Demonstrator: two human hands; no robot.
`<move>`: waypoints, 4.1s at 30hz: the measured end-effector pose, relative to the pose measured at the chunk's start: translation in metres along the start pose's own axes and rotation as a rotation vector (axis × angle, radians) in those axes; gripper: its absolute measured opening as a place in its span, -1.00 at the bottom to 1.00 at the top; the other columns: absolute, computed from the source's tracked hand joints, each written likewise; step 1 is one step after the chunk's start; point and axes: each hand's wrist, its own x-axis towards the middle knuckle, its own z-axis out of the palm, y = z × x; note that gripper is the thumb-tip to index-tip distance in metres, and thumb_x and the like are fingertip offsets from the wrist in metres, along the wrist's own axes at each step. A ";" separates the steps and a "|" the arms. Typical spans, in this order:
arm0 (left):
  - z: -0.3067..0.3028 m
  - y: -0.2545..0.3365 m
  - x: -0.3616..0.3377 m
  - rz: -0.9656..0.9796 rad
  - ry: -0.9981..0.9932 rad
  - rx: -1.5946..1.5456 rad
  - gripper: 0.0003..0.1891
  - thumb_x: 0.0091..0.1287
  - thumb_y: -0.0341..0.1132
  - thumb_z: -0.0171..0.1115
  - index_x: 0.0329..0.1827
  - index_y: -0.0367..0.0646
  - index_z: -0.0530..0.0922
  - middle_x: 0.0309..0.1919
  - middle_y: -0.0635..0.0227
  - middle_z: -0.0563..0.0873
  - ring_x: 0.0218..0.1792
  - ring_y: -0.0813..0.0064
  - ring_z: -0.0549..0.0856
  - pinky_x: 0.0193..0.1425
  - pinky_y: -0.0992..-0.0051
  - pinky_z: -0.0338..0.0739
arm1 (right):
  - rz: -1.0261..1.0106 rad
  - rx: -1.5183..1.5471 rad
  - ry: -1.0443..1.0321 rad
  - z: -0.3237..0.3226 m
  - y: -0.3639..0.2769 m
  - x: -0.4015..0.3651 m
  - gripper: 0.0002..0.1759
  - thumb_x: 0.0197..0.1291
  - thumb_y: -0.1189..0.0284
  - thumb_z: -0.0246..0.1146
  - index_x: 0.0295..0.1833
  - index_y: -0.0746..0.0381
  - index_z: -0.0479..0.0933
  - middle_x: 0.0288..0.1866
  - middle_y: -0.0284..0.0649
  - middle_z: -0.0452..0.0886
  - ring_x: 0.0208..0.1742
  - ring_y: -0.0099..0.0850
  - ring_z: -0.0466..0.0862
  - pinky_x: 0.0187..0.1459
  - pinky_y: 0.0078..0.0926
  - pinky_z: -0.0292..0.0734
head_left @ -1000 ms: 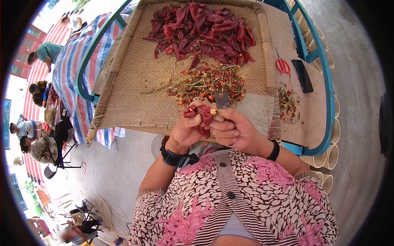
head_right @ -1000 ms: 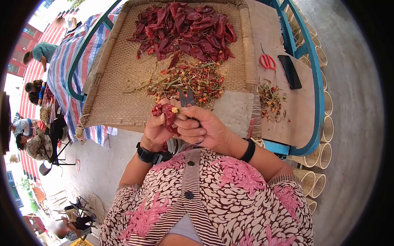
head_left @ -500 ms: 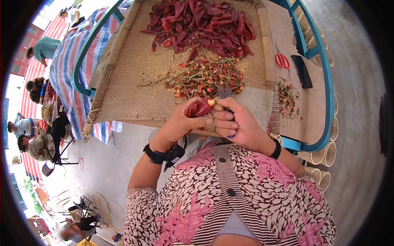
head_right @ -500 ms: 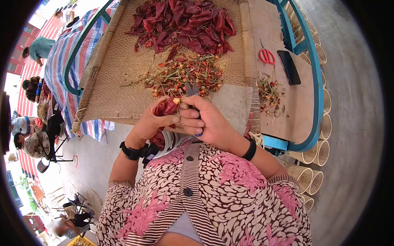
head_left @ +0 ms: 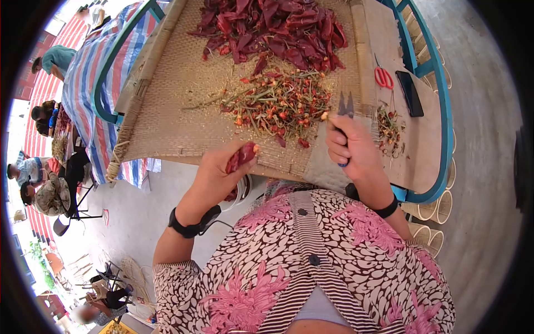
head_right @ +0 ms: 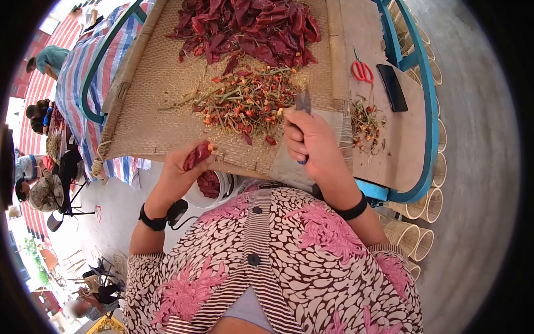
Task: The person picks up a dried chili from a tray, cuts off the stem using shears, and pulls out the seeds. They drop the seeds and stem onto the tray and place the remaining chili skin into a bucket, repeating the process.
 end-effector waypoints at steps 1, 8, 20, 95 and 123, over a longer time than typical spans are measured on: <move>-0.003 0.006 0.003 0.054 -0.010 0.027 -0.75 0.29 -0.44 0.32 -0.01 -0.31 0.56 -0.41 0.39 0.58 -0.35 0.65 0.50 -0.22 0.55 0.45 | -0.048 -0.177 0.091 0.002 -0.003 0.002 -0.79 0.31 0.30 0.18 -0.30 0.17 0.38 -0.61 -0.40 0.37 -0.71 -0.57 0.30 -0.66 -0.53 0.26; 0.024 -0.015 0.019 0.131 0.109 0.013 -0.78 0.29 -0.40 0.33 -0.07 -0.27 0.56 -0.48 0.41 0.54 -0.44 0.62 0.44 -0.31 0.56 0.40 | -0.373 -1.635 0.359 -0.017 0.005 0.015 -0.74 0.12 0.33 0.25 -0.19 0.28 0.44 -0.34 -0.07 0.61 -0.21 -0.03 0.63 -0.20 -0.09 0.49; 0.036 -0.016 0.027 -0.077 0.261 -0.282 -0.82 0.34 -0.37 0.29 -0.06 -0.22 0.59 -0.48 0.57 0.55 -0.48 0.76 0.46 -0.40 0.67 0.34 | -0.335 -1.665 0.213 -0.009 0.023 0.027 -0.76 0.10 0.29 0.29 -0.21 0.22 0.54 -0.30 -0.08 0.59 -0.21 -0.10 0.61 -0.20 -0.19 0.47; 0.035 -0.002 0.015 -0.101 0.265 -1.076 -0.77 0.29 -0.48 0.30 -0.02 -0.20 0.52 -0.32 0.38 0.71 -0.45 0.61 0.67 -0.50 0.65 0.50 | -0.950 -1.272 -0.029 0.059 0.038 0.021 -0.72 -0.09 0.51 0.43 -0.29 0.26 0.47 -0.40 -0.22 0.48 -0.45 -0.29 0.58 -0.45 -0.40 0.43; 0.043 -0.019 0.021 -0.088 0.076 -1.503 -0.80 0.18 -0.58 0.36 -0.16 -0.26 0.56 -0.30 0.32 0.67 -0.28 0.47 0.67 -0.17 0.50 0.57 | -0.179 -0.332 -0.256 0.053 0.039 0.015 -0.87 0.32 0.46 0.25 -0.14 0.30 0.49 -0.47 -0.43 0.47 -0.59 -0.67 0.38 -0.59 -0.68 0.25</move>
